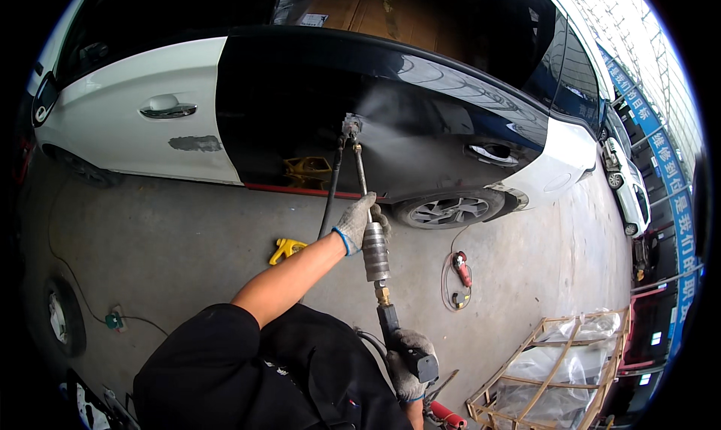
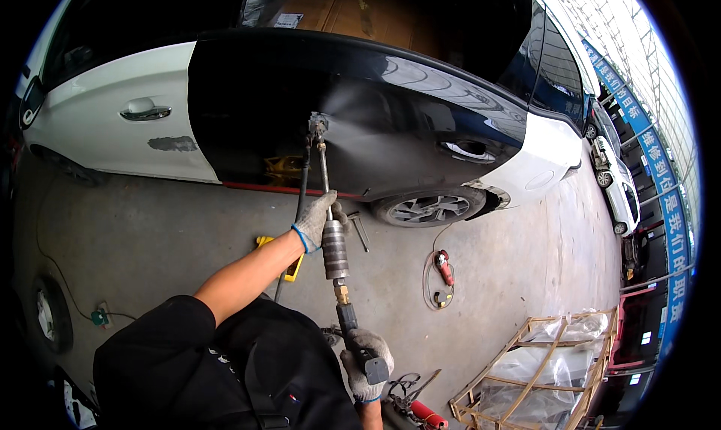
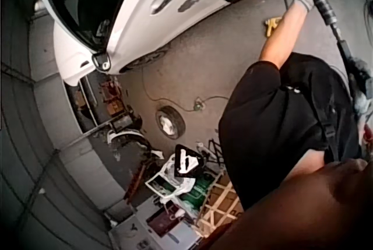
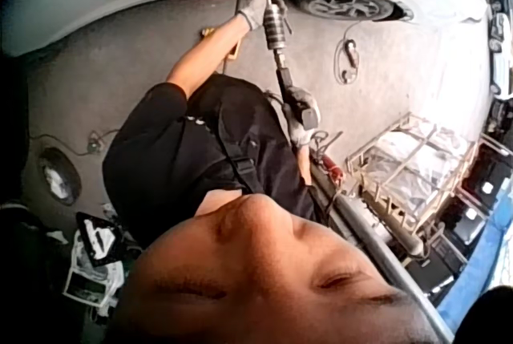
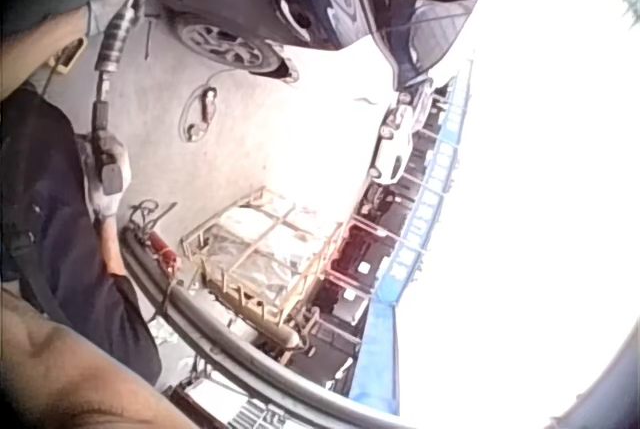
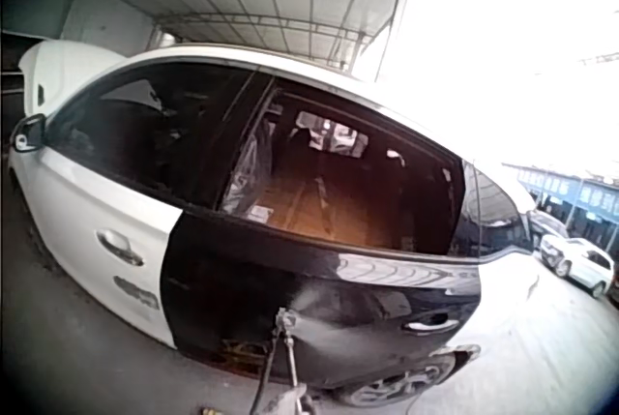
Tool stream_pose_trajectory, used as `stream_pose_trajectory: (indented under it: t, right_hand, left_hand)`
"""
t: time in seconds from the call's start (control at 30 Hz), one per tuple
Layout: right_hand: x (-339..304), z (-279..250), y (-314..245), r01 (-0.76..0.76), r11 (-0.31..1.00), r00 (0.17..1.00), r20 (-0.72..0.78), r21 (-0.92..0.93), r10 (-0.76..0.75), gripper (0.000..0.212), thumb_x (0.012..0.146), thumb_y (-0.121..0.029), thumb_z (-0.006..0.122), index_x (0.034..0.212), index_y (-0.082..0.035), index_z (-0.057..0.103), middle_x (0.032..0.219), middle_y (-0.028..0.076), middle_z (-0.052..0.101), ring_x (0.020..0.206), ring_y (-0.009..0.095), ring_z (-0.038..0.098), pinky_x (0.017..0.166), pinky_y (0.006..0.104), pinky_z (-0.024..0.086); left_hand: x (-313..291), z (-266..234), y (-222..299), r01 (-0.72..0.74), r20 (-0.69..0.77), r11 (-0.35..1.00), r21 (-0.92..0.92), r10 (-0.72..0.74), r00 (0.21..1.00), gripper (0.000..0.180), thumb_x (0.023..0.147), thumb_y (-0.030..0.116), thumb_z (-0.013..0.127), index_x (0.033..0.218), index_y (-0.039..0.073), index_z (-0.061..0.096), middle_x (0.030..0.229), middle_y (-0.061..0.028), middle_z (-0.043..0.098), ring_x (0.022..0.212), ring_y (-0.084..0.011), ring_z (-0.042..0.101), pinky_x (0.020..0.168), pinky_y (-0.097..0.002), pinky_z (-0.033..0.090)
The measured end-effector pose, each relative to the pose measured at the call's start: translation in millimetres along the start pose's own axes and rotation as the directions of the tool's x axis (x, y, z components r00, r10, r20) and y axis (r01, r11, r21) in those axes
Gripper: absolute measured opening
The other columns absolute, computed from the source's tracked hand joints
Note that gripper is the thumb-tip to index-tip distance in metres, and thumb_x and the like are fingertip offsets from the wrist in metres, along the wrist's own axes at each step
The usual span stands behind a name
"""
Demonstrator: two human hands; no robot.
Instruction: The person puts on gloves and uses a handheld angle grinder to sand the rear quarter panel of a white car. They then use a pneumatic sanding tool connected to a compressor to continue smoothing the panel surface.
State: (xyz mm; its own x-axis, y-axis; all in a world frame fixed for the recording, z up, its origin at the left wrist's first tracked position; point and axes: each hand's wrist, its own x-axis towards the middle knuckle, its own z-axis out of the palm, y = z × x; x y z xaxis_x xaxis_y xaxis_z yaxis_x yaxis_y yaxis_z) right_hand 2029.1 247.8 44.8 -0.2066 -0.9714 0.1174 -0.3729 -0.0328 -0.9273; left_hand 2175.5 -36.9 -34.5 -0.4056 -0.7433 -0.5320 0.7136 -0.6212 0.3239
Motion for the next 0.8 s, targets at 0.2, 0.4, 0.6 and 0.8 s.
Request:
stream_pose_trajectory:
  t: [0.2,0.4,0.6,0.8]
  right_hand:
    - [-5.6,3.0,-0.1,0.007,0.996,0.999,-0.045,0.083,-0.003,0.037,0.064,0.009,0.072,0.098,-0.002,0.063,0.108,0.016,0.069,0.100,0.027,0.066,0.088,0.0371,0.052]
    - [-5.2,4.4,0.0,-0.045,0.996,0.997,-0.060,0.071,0.050,0.036,0.066,0.010,0.071,0.099,-0.002,0.063,0.109,0.017,0.068,0.100,0.027,0.066,0.089,0.0381,0.051]
    - [-4.9,-6.0,-4.8,-0.061,0.994,0.998,0.024,-0.089,0.063,0.034,0.066,0.007,0.073,0.097,-0.002,0.063,0.106,0.016,0.069,0.099,0.028,0.066,0.089,0.0383,0.051]
    - [-6.2,-3.0,6.2,-0.004,0.969,0.999,-0.042,0.248,0.015,0.034,0.066,0.008,0.073,0.097,-0.002,0.062,0.106,0.017,0.068,0.101,0.028,0.066,0.090,0.0393,0.051]
  left_hand:
    - [16.2,-3.3,8.4,-0.039,0.017,0.999,0.002,0.039,0.999,0.035,0.095,0.041,0.060,0.077,0.012,0.052,0.062,-0.0069,0.059,0.054,-0.0250,0.063,0.054,-0.0416,0.056]
    - [1.8,-1.4,-13.1,-0.139,-0.003,0.982,0.129,0.140,0.990,0.033,0.094,0.039,0.062,0.080,0.011,0.052,0.064,-0.0069,0.059,0.053,-0.0227,0.062,0.052,-0.0386,0.055]
    - [19.8,-4.4,13.7,0.029,0.119,0.992,-0.122,-0.014,0.993,0.044,0.095,0.053,0.053,0.074,0.015,0.052,0.052,0.0058,0.037,0.038,-0.0077,0.033,0.048,-0.0354,0.052]
    - [16.1,3.1,18.4,0.074,0.035,0.991,-0.114,-0.071,0.997,0.041,0.098,0.048,0.051,0.077,0.013,0.052,0.051,0.0063,0.031,0.039,-0.0081,0.031,0.051,-0.0369,0.053]
